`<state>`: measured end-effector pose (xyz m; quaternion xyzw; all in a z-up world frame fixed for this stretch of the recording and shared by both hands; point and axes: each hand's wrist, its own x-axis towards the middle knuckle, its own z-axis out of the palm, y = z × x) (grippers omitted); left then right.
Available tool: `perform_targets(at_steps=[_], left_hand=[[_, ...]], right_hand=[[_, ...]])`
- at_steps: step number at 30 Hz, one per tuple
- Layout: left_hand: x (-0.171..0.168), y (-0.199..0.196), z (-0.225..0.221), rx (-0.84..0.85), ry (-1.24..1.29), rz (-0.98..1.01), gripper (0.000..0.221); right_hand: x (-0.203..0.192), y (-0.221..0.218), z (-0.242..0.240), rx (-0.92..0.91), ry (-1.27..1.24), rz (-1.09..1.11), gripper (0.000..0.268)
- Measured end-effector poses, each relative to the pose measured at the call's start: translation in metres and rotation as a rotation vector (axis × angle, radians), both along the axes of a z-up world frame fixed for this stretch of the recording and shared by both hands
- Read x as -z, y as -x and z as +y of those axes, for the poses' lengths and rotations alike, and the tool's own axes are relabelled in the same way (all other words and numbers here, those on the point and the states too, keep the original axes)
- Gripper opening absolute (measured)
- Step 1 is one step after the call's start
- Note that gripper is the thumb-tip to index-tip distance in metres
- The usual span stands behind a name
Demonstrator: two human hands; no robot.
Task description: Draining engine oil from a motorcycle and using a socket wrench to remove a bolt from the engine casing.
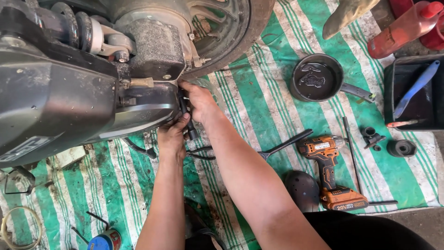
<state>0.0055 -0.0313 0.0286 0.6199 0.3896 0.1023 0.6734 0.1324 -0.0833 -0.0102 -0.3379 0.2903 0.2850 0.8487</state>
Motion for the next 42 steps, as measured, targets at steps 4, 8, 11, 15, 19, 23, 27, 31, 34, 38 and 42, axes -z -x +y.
perform_targets(at_steps=[4,8,11,15,19,23,27,31,34,38,42], left_hand=[[-0.003,0.004,-0.001,0.012,0.001,0.010,0.033],[-0.009,0.009,-0.005,0.054,-0.022,0.005,0.044],[-0.004,0.016,-0.001,0.097,-0.042,0.025,0.049],[0.023,0.022,0.009,0.147,-0.058,0.028,0.049],[0.037,0.029,0.007,0.177,-0.052,0.042,0.046],[0.027,0.037,-0.007,0.196,-0.035,0.073,0.040],[0.044,0.047,-0.007,0.202,-0.023,0.123,0.038],[0.057,0.054,-0.009,0.193,-0.020,0.145,0.042],[0.071,0.059,-0.008,0.243,-0.085,0.200,0.045],[0.089,0.066,-0.008,0.298,-0.118,0.202,0.049],[0.079,0.072,-0.017,0.335,-0.133,0.198,0.045]], right_hand=[[0.006,0.002,0.001,-0.001,-0.030,0.022,0.064],[0.016,0.002,0.005,0.005,-0.061,0.009,0.058],[0.024,0.007,0.005,-0.001,-0.075,0.021,0.053],[0.003,0.022,-0.008,-0.013,-0.092,0.017,0.050],[0.024,0.029,-0.015,-0.001,-0.083,0.020,0.049],[0.035,0.045,-0.019,-0.044,-0.073,0.021,0.048],[0.039,0.060,-0.023,-0.101,-0.071,0.044,0.038],[0.062,0.070,-0.038,-0.180,-0.156,0.016,0.031],[0.071,0.080,-0.045,-0.214,-0.203,0.004,0.033],[0.074,0.093,-0.056,-0.179,-0.274,0.009,0.026],[0.098,0.097,-0.065,-0.208,-0.334,-0.047,0.030]])
